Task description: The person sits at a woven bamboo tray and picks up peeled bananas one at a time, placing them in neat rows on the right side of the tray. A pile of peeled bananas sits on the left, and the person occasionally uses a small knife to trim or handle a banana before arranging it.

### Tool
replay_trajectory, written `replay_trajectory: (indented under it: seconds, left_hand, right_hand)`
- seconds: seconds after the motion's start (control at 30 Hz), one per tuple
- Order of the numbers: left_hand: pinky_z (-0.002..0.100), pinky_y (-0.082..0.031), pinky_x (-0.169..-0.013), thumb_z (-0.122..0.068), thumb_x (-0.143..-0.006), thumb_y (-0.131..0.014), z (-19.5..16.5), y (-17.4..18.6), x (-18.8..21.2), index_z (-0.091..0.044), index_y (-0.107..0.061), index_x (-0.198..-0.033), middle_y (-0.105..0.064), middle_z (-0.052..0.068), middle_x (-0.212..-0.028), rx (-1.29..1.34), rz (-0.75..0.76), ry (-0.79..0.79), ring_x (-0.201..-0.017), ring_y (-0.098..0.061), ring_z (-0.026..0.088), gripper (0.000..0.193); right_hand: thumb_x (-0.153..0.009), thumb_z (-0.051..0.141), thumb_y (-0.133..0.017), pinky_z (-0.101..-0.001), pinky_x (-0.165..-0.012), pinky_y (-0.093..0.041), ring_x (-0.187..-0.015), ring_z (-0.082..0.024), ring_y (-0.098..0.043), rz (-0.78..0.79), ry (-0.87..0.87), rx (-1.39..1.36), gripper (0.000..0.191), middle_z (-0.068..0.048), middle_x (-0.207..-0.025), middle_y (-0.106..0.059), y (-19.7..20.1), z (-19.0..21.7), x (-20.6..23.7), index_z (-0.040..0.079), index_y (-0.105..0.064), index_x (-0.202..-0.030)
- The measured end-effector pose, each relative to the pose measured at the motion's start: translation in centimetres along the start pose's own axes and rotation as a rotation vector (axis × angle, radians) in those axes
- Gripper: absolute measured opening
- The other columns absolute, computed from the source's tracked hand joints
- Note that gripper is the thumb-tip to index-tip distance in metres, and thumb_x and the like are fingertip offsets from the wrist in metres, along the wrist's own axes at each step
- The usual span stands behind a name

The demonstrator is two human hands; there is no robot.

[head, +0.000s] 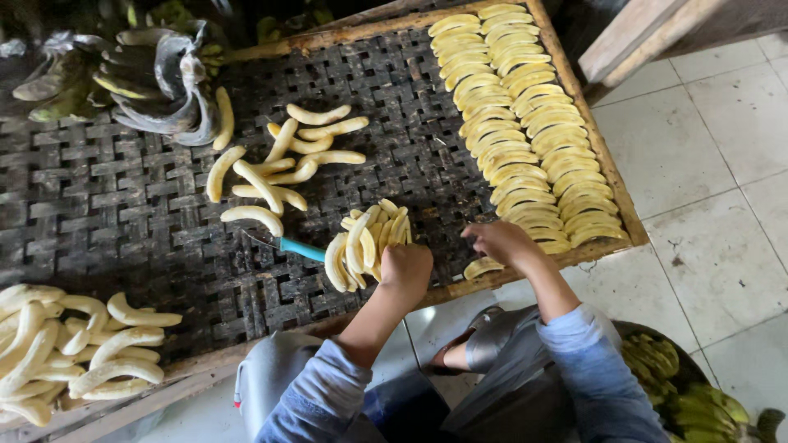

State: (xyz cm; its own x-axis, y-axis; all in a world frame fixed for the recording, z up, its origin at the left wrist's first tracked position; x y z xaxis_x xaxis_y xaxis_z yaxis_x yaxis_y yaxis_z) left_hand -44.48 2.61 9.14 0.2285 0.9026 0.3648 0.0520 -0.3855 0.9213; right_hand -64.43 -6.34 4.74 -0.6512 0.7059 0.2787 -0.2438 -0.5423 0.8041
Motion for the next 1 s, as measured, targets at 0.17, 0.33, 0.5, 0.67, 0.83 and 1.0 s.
replay_trajectory:
  seconds: [0.17,0.33,0.5,0.67,0.83,1.0]
  left_hand:
    - [0.033,-0.052,-0.074,-0.019,-0.078,-0.077,2.4,2.6,-0.2,-0.015,-0.073,-0.094,-0.076,0.005,-0.09,-0.062,-0.141,0.103,-0.088,-0.074,0.024,0.017]
    - [0.036,-0.052,-0.078,-0.018,-0.083,-0.075,4.7,3.3,-0.9,-0.015,-0.074,-0.095,-0.076,0.005,-0.096,0.002,-0.159,0.203,-0.093,-0.073,0.024,0.012]
    - [0.035,-0.051,-0.081,-0.02,-0.079,-0.077,4.9,3.3,-0.6,-0.009,-0.067,-0.11,-0.075,0.007,-0.101,-0.016,-0.14,0.189,-0.096,-0.072,0.024,0.035]
    - [0.035,-0.052,-0.08,-0.016,-0.083,-0.073,5.2,3.4,-0.1,-0.008,-0.068,-0.109,-0.075,0.01,-0.101,0.063,-0.128,0.127,-0.096,-0.073,0.026,0.027]
    - [0.036,-0.054,-0.076,-0.01,-0.085,-0.07,4.3,2.9,0.9,-0.011,-0.072,-0.1,-0.076,0.012,-0.1,0.055,-0.116,0.057,-0.095,-0.074,0.029,0.015]
    - [0.037,-0.054,-0.073,-0.01,-0.081,-0.072,3.5,2.3,1.6,-0.011,-0.07,-0.1,-0.075,0.01,-0.095,0.051,-0.153,0.016,-0.09,-0.074,0.028,0.019]
  right_hand:
    - [-0.092,0.014,-0.068,-0.0368,-0.066,-0.057,-0.071,-0.024,-0.075,-0.307,0.106,-0.374,0.032,-0.007,-0.081,-0.074,-3.4,5.7,-4.4,0.009,-0.061,-0.123]
    - [-0.085,0.017,-0.074,-0.0366,-0.064,-0.055,-0.071,-0.022,-0.07,-0.327,-0.065,-0.493,0.053,-0.011,-0.083,-0.068,-8.0,6.9,-8.2,0.008,-0.045,-0.129]
    - [-0.085,0.018,-0.077,-0.0345,-0.069,-0.054,-0.078,-0.02,-0.068,-0.317,-0.107,-0.426,0.041,-0.009,-0.091,-0.069,-8.0,7.3,-9.6,0.006,-0.055,-0.118]
    - [-0.082,0.019,-0.081,-0.0362,-0.066,-0.057,-0.073,-0.018,-0.064,0.071,-0.137,-0.575,0.031,-0.011,-0.082,-0.062,-4.6,5.6,-7.7,0.001,-0.062,-0.099]
    - [-0.084,0.028,-0.079,-0.0317,-0.069,-0.055,-0.074,-0.013,-0.069,0.187,-0.104,-0.207,0.027,-0.003,-0.085,-0.077,0.8,0.4,-1.9,0.013,-0.074,-0.106]
    - [-0.082,0.028,-0.078,-0.0317,-0.07,-0.054,-0.075,-0.014,-0.069,0.127,-0.175,-0.15,0.026,-0.003,-0.084,-0.078,1.1,-4.6,2.1,0.018,-0.078,-0.106]
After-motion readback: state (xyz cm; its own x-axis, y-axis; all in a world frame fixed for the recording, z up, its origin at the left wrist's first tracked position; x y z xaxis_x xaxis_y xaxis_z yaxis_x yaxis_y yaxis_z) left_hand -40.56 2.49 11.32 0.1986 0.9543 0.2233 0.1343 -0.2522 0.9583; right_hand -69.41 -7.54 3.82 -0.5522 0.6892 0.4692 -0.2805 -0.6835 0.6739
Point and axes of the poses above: each hand's wrist, its own x-axis away from the middle knuckle, its own y-axis out of the back of the hand, z = x × y, the point moved 4 cm from there along -x, towards the middle knuckle
